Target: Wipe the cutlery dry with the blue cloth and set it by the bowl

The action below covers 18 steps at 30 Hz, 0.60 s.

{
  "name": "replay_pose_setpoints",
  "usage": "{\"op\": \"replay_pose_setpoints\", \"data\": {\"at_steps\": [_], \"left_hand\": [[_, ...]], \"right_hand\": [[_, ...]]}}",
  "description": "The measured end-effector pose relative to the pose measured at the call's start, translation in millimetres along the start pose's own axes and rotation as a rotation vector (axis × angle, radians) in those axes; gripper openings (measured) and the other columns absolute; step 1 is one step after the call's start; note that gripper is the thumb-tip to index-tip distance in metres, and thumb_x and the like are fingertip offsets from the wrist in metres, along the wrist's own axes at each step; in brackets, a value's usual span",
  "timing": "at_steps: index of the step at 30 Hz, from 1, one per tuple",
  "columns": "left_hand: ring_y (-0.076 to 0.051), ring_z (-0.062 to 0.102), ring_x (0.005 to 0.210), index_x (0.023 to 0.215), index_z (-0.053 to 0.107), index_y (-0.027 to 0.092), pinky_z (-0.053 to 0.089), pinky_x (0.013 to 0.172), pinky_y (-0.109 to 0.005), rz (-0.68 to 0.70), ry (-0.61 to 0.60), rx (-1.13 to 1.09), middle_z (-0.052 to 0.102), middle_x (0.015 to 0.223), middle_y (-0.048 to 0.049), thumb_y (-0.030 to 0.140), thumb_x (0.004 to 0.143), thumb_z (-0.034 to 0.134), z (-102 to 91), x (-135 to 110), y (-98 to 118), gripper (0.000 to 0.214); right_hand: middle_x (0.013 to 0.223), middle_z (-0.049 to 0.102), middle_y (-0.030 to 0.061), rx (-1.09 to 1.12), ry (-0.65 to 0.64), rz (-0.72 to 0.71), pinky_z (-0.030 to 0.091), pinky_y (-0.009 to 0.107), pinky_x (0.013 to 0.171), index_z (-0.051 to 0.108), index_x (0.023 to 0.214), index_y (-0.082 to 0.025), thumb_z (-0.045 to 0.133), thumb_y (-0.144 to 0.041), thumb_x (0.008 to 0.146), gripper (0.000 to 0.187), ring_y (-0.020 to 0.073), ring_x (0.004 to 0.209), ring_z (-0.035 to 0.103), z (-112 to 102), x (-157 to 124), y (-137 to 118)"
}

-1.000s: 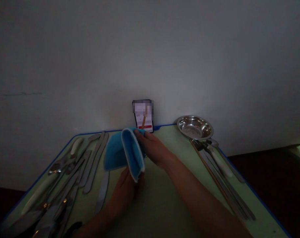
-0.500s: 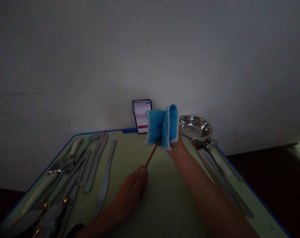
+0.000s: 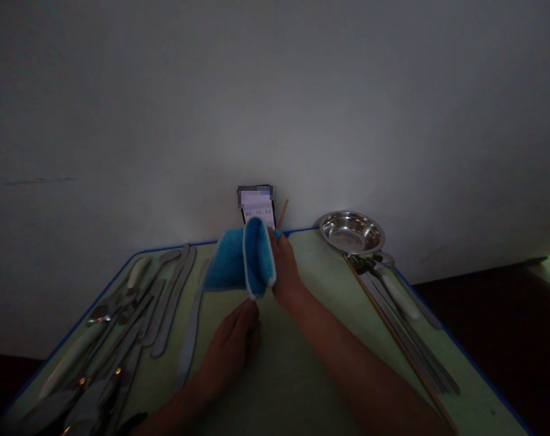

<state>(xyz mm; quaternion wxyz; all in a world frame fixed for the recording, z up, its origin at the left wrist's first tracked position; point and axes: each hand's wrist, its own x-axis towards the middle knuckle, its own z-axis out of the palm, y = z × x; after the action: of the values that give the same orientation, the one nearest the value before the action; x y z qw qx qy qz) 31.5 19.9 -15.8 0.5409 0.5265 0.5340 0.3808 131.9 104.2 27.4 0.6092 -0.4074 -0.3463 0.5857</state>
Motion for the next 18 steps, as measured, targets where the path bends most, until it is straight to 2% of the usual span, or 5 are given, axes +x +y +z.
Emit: {"op": "replay_pose_setpoints", "data": {"at_steps": [3, 5, 8, 14, 18], "left_hand": [[-0.011, 0.035, 0.044, 0.065, 0.041, 0.020, 0.027, 0.045, -0.023, 0.032, -0.061, 0.082, 0.037, 0.051, 0.0056, 0.048, 0.087, 0.030, 1.2, -1.6, -0.7, 0.037], [-0.011, 0.036, 0.046, 0.065, 0.041, 0.020, 0.028, 0.047, -0.024, 0.055, -0.074, 0.135, 0.039, 0.052, 0.0050, 0.047, 0.088, 0.029, 1.5, -2.8, -1.2, 0.038], [-0.012, 0.037, 0.047, 0.064, 0.041, 0.020, 0.029, 0.049, -0.024, 0.069, -0.062, 0.163, 0.039, 0.052, 0.0047, 0.047, 0.089, 0.029, 1.3, -4.0, -2.1, 0.039], [-0.011, 0.036, 0.046, 0.065, 0.043, 0.020, 0.028, 0.049, -0.024, 0.057, -0.049, 0.148, 0.039, 0.052, 0.0053, 0.046, 0.089, 0.029, 1.6, -5.0, -2.1, 0.038], [-0.012, 0.038, 0.049, 0.063, 0.043, 0.020, 0.029, 0.052, -0.025, 0.082, -0.041, 0.213, 0.041, 0.053, 0.0042, 0.042, 0.090, 0.029, 3.2, -6.8, 4.4, 0.038]], "right_hand": [[0.060, 0.056, -0.0044, 0.065, 0.055, -0.067, 0.042, 0.029, 0.067, 0.055, 0.068, -0.022, 0.058, -0.034, 0.062, 0.014, 0.0153, 0.066, 0.052, -5.5, 4.5, -15.4], [0.050, 0.049, -0.0064, 0.103, 0.070, -0.071, 0.040, 0.026, 0.058, 0.051, 0.058, -0.021, 0.058, -0.030, 0.060, 0.012, 0.0115, 0.054, 0.045, -8.4, 5.2, -21.4], [0.043, 0.040, -0.0079, 0.126, 0.080, -0.056, 0.036, 0.024, 0.052, 0.043, 0.050, -0.021, 0.057, -0.031, 0.061, 0.020, 0.0089, 0.045, 0.036, -9.5, 3.4, -23.0], [0.049, 0.044, -0.0055, 0.081, 0.033, 0.000, 0.041, 0.029, 0.059, 0.042, 0.057, -0.023, 0.052, -0.043, 0.068, 0.026, 0.0130, 0.053, 0.045, -9.8, 2.5, -13.6], [0.051, 0.049, -0.0041, 0.015, -0.010, -0.047, 0.042, 0.028, 0.057, 0.042, 0.061, -0.024, 0.044, -0.047, 0.073, 0.027, 0.0139, 0.056, 0.048, -20.6, 12.6, -16.9]]}}
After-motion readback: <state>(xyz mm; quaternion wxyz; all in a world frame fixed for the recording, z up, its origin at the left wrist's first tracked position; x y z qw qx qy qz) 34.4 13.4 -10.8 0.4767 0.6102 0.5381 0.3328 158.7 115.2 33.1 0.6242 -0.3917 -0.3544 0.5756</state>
